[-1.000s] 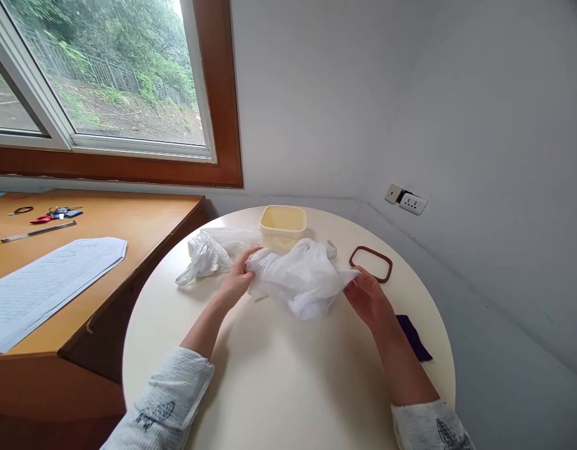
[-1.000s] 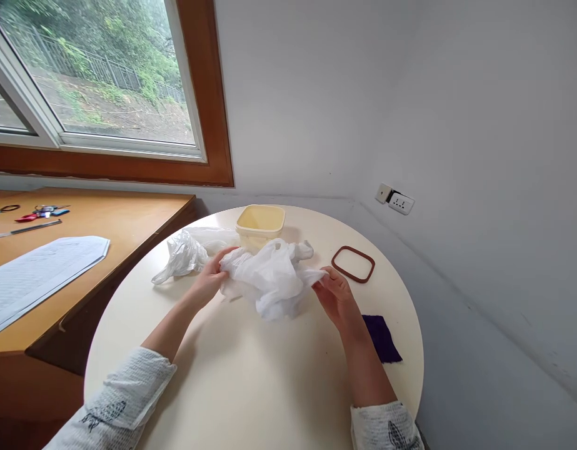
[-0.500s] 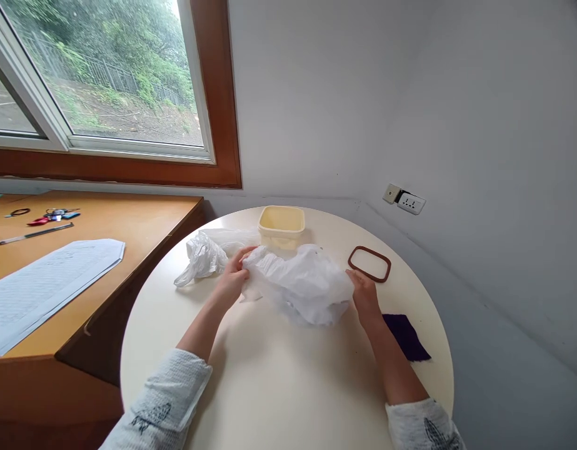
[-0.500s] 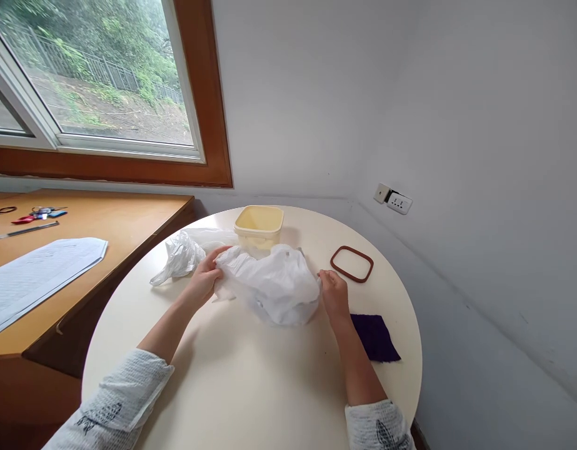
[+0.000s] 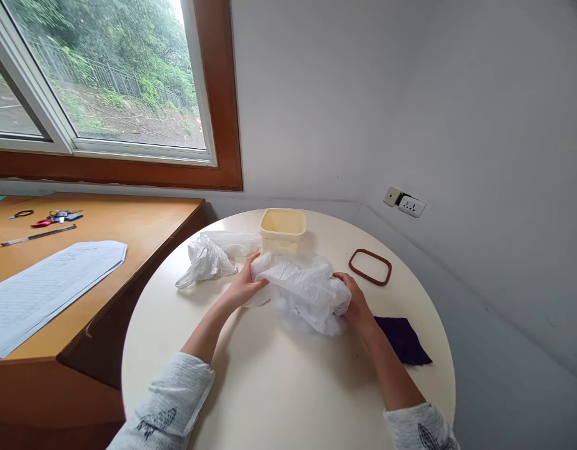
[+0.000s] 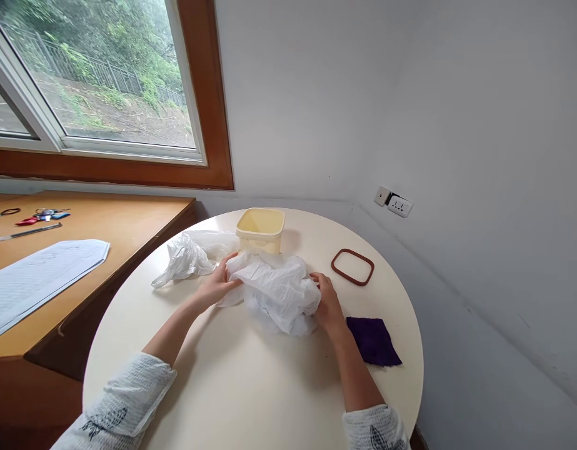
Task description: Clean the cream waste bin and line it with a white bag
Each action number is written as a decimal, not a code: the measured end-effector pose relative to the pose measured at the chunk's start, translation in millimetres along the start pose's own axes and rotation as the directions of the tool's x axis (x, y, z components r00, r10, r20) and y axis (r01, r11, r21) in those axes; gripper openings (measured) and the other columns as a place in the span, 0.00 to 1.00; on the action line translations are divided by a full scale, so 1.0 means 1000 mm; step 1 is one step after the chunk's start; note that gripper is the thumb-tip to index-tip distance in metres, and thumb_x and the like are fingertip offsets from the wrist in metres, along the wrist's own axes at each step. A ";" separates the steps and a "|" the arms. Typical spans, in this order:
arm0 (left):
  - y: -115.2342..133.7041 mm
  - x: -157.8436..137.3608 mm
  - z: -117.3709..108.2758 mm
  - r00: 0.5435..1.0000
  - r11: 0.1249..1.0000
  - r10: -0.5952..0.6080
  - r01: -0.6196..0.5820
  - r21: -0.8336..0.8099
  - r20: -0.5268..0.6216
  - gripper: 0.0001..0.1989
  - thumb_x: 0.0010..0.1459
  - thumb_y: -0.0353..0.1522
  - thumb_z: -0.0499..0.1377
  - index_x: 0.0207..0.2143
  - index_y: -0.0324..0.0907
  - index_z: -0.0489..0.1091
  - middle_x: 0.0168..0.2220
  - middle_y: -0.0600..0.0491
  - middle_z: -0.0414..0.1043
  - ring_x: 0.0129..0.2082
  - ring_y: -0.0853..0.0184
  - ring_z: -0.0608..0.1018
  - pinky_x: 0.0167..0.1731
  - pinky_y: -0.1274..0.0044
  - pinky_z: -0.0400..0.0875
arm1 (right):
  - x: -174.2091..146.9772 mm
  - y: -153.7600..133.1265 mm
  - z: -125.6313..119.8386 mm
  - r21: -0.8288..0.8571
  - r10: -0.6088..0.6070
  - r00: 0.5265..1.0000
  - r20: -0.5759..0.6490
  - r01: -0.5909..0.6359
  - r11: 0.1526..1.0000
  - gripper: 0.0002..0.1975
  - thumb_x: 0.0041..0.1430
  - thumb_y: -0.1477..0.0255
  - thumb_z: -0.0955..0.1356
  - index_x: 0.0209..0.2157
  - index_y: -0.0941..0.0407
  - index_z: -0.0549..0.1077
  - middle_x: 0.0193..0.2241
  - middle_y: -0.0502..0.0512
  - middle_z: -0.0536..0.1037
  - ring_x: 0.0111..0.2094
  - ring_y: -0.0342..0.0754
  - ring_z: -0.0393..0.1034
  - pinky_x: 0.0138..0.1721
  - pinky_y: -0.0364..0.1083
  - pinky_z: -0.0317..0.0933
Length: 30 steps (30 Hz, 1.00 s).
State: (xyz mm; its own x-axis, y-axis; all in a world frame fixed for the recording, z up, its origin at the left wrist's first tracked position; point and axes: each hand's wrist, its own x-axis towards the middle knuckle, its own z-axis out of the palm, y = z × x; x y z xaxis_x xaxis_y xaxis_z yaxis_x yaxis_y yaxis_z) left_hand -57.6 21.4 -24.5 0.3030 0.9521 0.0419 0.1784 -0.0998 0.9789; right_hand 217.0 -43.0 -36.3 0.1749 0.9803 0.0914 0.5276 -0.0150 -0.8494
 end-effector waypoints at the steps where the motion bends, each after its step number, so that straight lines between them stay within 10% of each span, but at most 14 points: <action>1: 0.000 0.000 -0.001 1.000 1.000 -0.013 0.013 0.006 0.018 0.36 0.47 0.36 0.60 0.58 0.44 0.50 0.50 0.46 0.66 0.49 0.59 0.70 0.43 0.71 0.68 | 0.000 0.002 -0.003 -0.073 0.020 1.000 -0.021 -0.021 0.997 0.23 0.46 0.66 0.66 0.46 0.54 0.65 0.47 0.58 0.68 0.47 0.53 0.63 0.43 0.48 0.57; 6: 0.009 -0.005 0.000 0.986 0.998 -0.016 0.007 0.061 0.163 0.24 0.45 0.35 0.62 0.46 0.42 0.66 0.40 0.49 0.73 0.41 0.58 0.75 0.38 0.72 0.70 | -0.002 0.003 -0.017 -0.246 0.109 0.994 0.002 -0.106 0.963 0.16 0.46 0.66 0.65 0.39 0.54 0.67 0.36 0.57 0.74 0.34 0.52 0.67 0.32 0.47 0.55; 12: 0.022 -0.013 0.010 0.942 0.998 -0.003 -0.021 0.067 0.335 0.25 0.42 0.32 0.63 0.46 0.41 0.66 0.42 0.49 0.73 0.40 0.60 0.75 0.41 0.73 0.70 | -0.007 -0.009 -0.011 -0.005 -0.027 0.993 0.112 0.028 1.000 0.05 0.44 0.71 0.65 0.27 0.56 0.67 0.29 0.54 0.75 0.30 0.51 0.67 0.28 0.45 0.56; 19: 0.027 -0.017 0.016 0.935 0.991 -0.032 -0.016 0.133 0.353 0.18 0.43 0.30 0.60 0.41 0.41 0.69 0.39 0.52 0.74 0.39 0.61 0.74 0.38 0.76 0.70 | -0.010 -0.017 0.000 0.121 -0.098 0.990 0.097 0.086 0.989 0.10 0.45 0.70 0.66 0.33 0.57 0.72 0.29 0.53 0.76 0.33 0.53 0.68 0.31 0.46 0.59; 30: 0.043 -0.022 0.018 0.951 0.991 0.007 -0.048 0.128 0.309 0.13 0.46 0.26 0.51 0.35 0.39 0.71 0.33 0.53 0.74 0.32 0.65 0.74 0.34 0.77 0.70 | -0.027 -0.062 -0.012 0.394 -0.187 0.894 0.406 0.014 0.919 0.11 0.47 0.70 0.65 0.33 0.56 0.75 0.30 0.53 0.77 0.36 0.52 0.68 0.36 0.47 0.62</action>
State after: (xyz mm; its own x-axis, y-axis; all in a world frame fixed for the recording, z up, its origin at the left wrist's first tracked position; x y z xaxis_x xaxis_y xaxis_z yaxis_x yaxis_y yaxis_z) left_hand -39.7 -8.6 12.7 0.5789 0.8152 -0.0157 0.2815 -0.1818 0.9422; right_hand 189.7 -70.8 19.9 -0.2801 0.9595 0.0296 0.1602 0.0772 -0.9841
